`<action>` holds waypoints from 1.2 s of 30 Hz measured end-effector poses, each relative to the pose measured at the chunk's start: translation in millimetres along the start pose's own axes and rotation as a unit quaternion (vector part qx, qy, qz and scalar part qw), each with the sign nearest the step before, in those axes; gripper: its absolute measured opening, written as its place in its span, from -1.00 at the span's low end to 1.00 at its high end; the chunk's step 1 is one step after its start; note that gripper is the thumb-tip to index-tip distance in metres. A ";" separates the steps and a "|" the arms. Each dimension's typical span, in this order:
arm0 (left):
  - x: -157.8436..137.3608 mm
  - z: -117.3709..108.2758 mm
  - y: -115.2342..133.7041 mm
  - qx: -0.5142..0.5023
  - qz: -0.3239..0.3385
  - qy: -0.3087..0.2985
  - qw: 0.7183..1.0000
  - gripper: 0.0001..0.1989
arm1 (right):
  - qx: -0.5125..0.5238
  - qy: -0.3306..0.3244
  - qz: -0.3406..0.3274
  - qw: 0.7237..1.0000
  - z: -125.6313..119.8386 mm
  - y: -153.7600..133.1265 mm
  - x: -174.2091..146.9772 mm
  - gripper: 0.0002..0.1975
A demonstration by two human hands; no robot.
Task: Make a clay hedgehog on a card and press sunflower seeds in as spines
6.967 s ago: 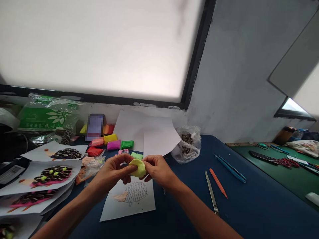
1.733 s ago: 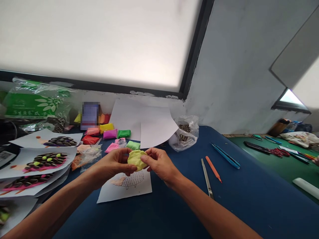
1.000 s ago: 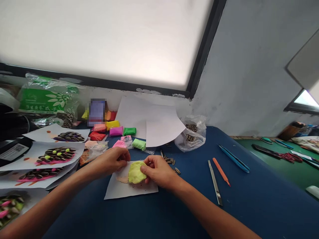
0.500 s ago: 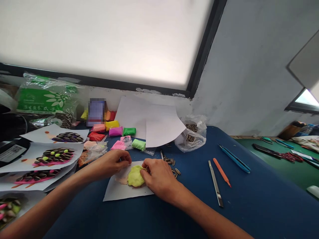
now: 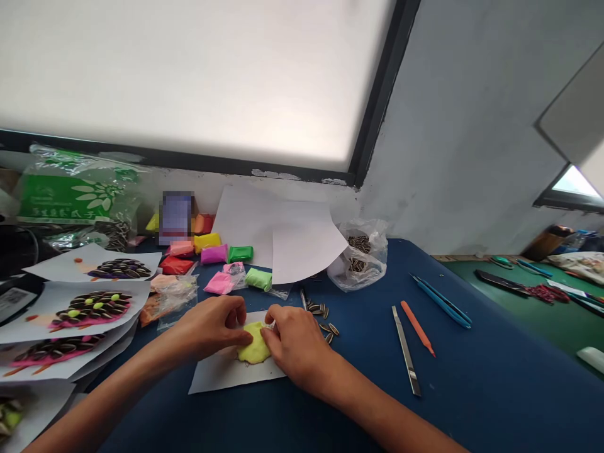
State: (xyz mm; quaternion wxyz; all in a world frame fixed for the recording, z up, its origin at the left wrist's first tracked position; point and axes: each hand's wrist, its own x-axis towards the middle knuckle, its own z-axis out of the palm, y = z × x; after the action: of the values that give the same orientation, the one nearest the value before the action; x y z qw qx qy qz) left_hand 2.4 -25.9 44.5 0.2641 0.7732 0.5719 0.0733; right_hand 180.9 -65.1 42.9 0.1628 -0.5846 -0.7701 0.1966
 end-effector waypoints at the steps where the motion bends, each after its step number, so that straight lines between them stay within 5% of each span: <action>1: -0.2 0.3 0.5 0.002 -0.001 -0.001 1.000 -0.81 | 0.010 0.004 0.006 1.000 -2.1 1.4 1.1 -0.87; 10: -1.3 -0.7 0.8 0.001 -0.003 -0.007 1.000 -0.83 | 0.163 -0.045 0.051 0.984 -9.4 18.1 11.7 -0.80; 20: -1.8 1.0 2.0 0.008 0.002 -0.002 1.000 -0.84 | 0.124 0.010 0.047 0.991 -13.8 17.3 10.4 -0.82; 26: -0.4 3.7 5.1 -0.017 0.021 -0.018 0.999 -0.95 | 0.103 0.004 0.050 0.993 -17.7 9.1 7.5 -0.85; 36: -0.8 0.6 -2.3 -0.062 0.064 -0.055 0.994 -0.84 | 0.092 -0.007 0.005 0.996 -14.7 16.9 7.4 -0.84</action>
State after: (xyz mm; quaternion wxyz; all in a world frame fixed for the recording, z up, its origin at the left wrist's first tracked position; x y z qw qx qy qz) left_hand 0.4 -26.3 43.1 0.3375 0.7932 0.5000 0.0832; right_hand 200.1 -52.3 47.4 0.2092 -0.5698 -0.7468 0.2718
